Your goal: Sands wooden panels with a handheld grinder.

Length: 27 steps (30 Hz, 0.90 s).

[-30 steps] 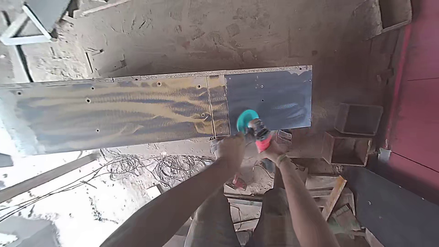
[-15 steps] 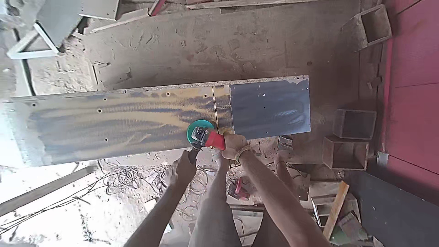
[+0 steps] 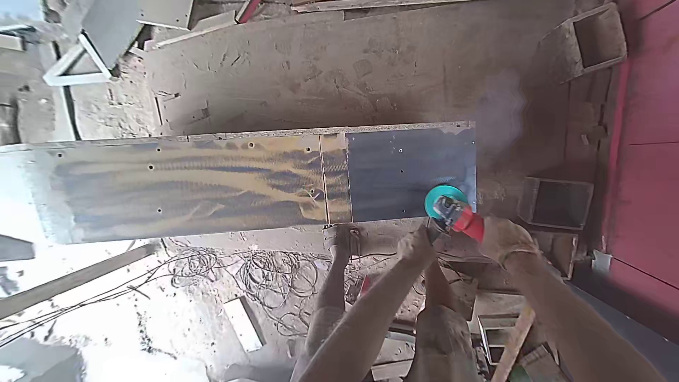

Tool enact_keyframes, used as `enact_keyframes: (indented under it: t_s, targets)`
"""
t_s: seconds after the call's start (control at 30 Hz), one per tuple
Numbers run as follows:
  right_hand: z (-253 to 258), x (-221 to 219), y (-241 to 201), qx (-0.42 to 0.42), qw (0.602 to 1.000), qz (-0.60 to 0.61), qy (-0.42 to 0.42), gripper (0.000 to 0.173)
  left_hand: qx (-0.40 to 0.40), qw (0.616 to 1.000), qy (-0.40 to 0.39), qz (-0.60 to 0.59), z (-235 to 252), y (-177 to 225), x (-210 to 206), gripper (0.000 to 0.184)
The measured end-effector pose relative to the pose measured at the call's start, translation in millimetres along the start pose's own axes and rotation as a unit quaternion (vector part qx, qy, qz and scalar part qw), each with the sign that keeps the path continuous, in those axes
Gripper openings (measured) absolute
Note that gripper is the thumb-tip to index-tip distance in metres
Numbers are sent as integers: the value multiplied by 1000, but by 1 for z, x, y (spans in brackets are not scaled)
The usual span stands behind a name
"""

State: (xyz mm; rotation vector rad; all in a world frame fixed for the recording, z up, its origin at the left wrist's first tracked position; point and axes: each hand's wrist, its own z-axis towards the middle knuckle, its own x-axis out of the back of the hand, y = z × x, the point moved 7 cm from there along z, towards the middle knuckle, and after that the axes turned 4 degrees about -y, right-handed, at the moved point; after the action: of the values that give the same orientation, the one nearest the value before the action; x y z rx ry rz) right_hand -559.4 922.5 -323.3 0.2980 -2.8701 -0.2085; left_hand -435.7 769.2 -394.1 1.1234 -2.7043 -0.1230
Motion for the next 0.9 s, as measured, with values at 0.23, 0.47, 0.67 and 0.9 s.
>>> enact_keyframes:
  t_s: [0.23, 0.47, 0.67, 0.9]
  targets:
    - [66, -61, 61, -43, 971, 232, 23, 88, -61, 983, -2, 171, -11, 70, 48, 43]
    - [53, -86, -122, 177, 894, 411, 18, 82, 71, 964, 66, 247, -92, -11, 153, 31]
    - [7, -92, -257, 242, 934, 256, -57, 75, 207, 943, 83, 248, -137, -159, 181, 46]
    - [-44, -23, -327, 301, 951, 60, -23, 62, 241, 951, 170, 91, -130, -286, 178, 38]
